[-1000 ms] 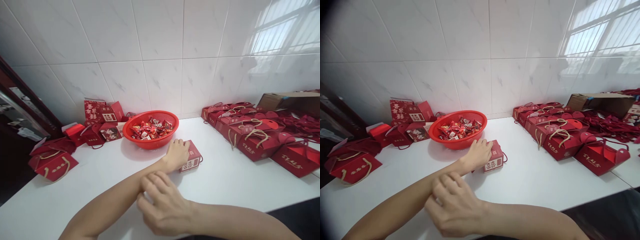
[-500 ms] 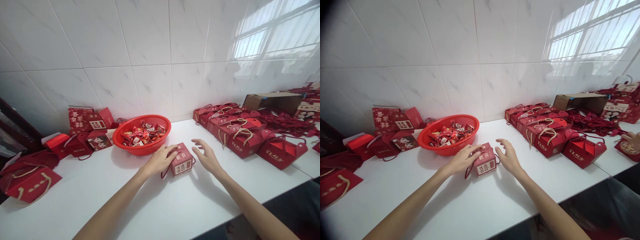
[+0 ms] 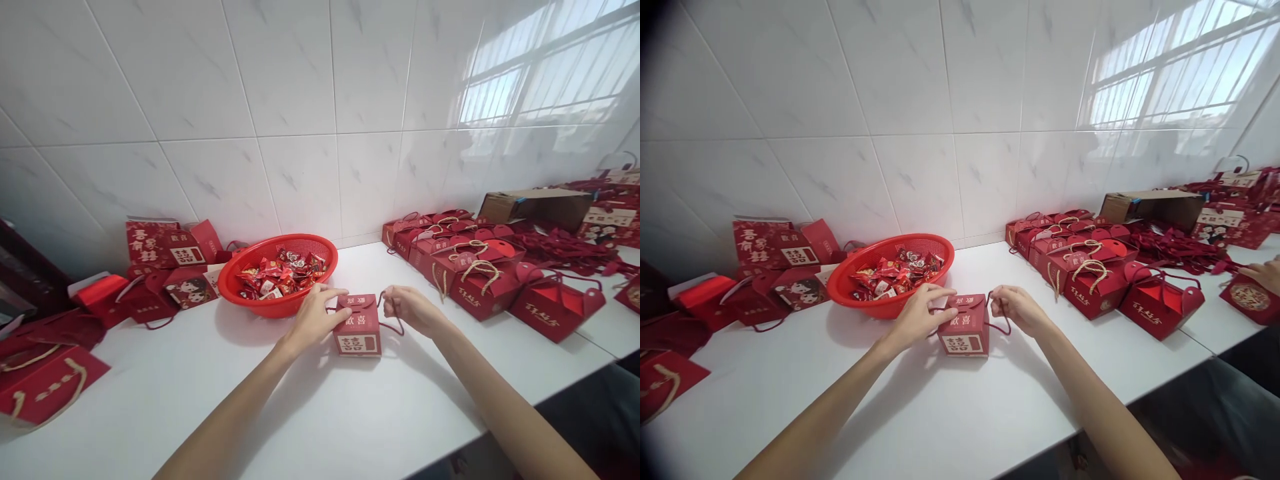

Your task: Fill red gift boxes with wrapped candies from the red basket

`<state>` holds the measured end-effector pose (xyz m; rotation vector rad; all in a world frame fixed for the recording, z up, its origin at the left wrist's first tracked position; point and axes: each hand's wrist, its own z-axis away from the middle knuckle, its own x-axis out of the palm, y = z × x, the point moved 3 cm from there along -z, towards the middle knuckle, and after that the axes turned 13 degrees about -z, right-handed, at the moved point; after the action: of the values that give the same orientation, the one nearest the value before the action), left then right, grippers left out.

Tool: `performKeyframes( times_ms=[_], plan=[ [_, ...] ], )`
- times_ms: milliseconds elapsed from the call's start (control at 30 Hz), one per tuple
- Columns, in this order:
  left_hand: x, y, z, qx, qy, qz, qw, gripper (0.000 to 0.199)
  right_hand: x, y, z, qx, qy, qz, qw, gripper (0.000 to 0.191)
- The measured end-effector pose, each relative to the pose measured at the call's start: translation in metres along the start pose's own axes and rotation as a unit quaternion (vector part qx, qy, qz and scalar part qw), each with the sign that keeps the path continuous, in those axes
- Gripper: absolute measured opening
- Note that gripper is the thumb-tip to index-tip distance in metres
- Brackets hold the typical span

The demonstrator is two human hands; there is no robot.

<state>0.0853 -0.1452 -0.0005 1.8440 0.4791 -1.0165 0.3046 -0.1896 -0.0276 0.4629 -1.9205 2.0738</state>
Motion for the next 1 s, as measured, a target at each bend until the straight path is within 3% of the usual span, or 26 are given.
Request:
performKeyframes(
  times_ms=[100,233,367,500,800,900,1000],
  plan=[
    [-0.014,0.012,-0.005,-0.029,0.001,0.083,0.996,0.045,0.007,-0.028,0.007,-0.045,0.011,-0.034,0.998,0.029],
    [-0.039,0.045,-0.007,-0.023,-0.066,0.278,0.958,0.045,0.031,-0.055,0.020,-0.110,-0.005,0.016,0.994,0.033],
    [-0.050,0.080,-0.007,0.003,-0.125,0.381,0.916,0.038,0.055,-0.058,0.025,-0.118,-0.016,0.087,0.989,0.036],
    [-0.042,0.104,-0.006,0.023,-0.152,0.386,0.910,0.036,0.065,-0.053,0.026,-0.174,-0.020,0.106,0.979,0.037],
    [-0.021,0.126,0.002,0.110,-0.197,0.368,0.902,0.052,0.048,-0.047,0.053,-0.276,0.092,0.145,0.946,0.021],
    [-0.018,0.128,0.010,0.163,-0.197,0.344,0.903,0.051,0.029,-0.050,0.074,-0.338,0.179,0.174,0.907,0.018],
    [-0.019,0.115,0.017,0.178,-0.199,0.295,0.917,0.046,-0.004,-0.061,0.102,-0.390,0.283,0.185,0.856,0.019]
  ],
)
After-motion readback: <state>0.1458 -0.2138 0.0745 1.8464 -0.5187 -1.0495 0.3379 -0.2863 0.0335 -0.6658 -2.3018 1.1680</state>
